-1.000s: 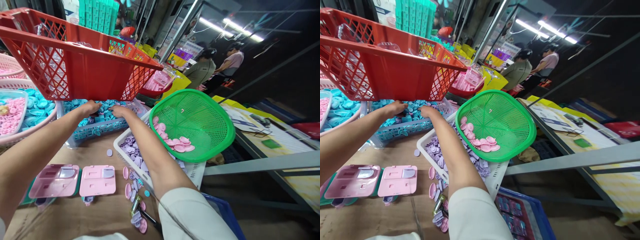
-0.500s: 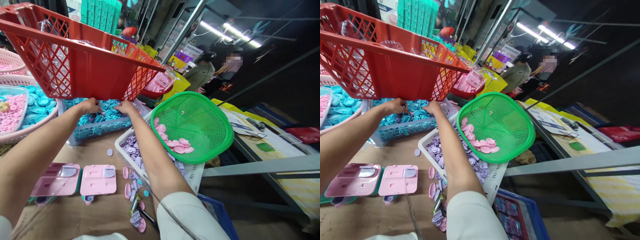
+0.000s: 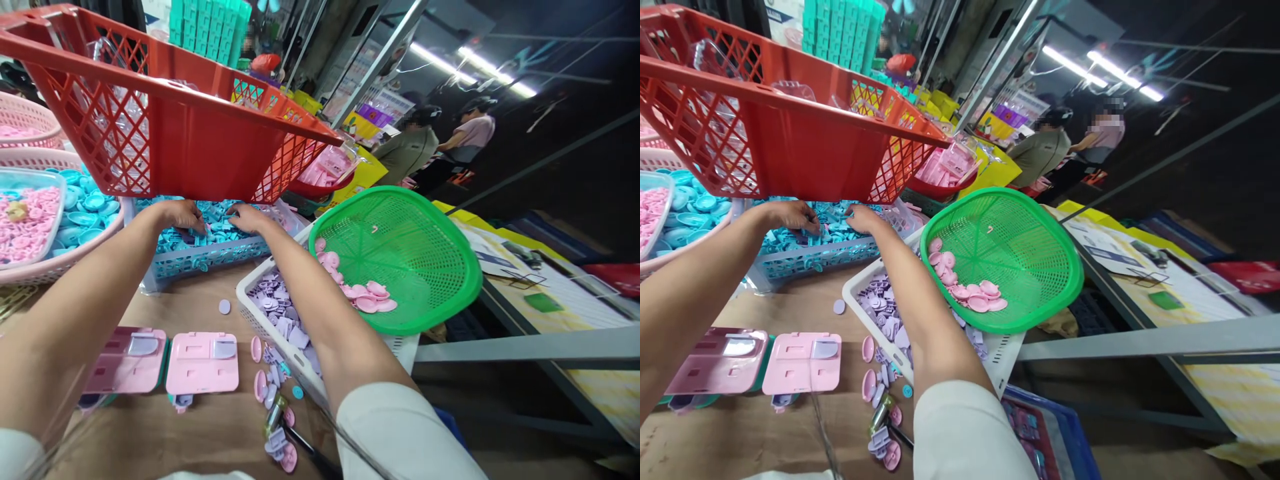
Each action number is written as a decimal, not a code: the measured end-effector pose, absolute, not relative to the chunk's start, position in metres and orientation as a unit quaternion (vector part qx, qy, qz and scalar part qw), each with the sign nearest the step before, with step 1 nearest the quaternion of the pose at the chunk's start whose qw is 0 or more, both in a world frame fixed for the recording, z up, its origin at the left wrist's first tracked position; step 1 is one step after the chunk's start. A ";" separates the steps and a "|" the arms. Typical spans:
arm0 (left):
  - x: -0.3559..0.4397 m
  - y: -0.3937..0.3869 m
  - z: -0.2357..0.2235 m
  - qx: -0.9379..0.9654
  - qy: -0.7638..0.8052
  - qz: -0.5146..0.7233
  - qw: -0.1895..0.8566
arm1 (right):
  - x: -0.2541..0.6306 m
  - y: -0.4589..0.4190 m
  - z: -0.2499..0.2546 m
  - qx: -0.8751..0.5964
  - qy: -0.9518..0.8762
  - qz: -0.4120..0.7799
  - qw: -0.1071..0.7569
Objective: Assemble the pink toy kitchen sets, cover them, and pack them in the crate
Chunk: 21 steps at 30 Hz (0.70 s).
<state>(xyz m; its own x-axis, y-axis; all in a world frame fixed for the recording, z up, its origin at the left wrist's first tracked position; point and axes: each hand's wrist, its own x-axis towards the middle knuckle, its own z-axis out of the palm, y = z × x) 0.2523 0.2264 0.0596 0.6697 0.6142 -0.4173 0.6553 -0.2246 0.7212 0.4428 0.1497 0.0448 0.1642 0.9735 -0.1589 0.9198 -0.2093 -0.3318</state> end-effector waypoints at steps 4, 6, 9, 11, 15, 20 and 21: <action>0.256 0.233 0.055 0.794 0.434 0.013 0.425 | 0.438 0.165 0.040 -0.779 -0.591 0.189 0.089; 0.257 0.235 0.053 0.800 0.441 0.013 0.407 | 0.433 0.176 0.038 -0.778 -0.588 0.200 0.095; 0.257 0.239 0.050 0.810 0.446 -0.003 0.381 | 0.428 0.189 0.032 -0.771 -0.593 0.212 0.092; 0.257 0.241 0.049 0.818 0.445 -0.017 0.364 | 0.429 0.192 0.029 -0.768 -0.595 0.222 0.084; 0.255 0.243 0.050 0.837 0.422 -0.045 0.345 | 0.434 0.189 0.026 -0.751 -0.617 0.219 0.092; 0.253 0.242 0.053 0.872 0.379 -0.043 0.308 | 0.431 0.178 0.031 -0.726 -0.648 0.193 0.123; 0.253 0.242 0.053 0.879 0.371 -0.040 0.299 | 0.430 0.175 0.033 -0.724 -0.652 0.186 0.127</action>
<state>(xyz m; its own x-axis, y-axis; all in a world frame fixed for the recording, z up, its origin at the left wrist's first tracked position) 0.2527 0.2417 0.0533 0.7222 0.6271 -0.2920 0.6751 -0.5470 0.4951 0.4301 0.1755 0.0331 0.0809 0.9914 -0.1028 0.8968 -0.1174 -0.4265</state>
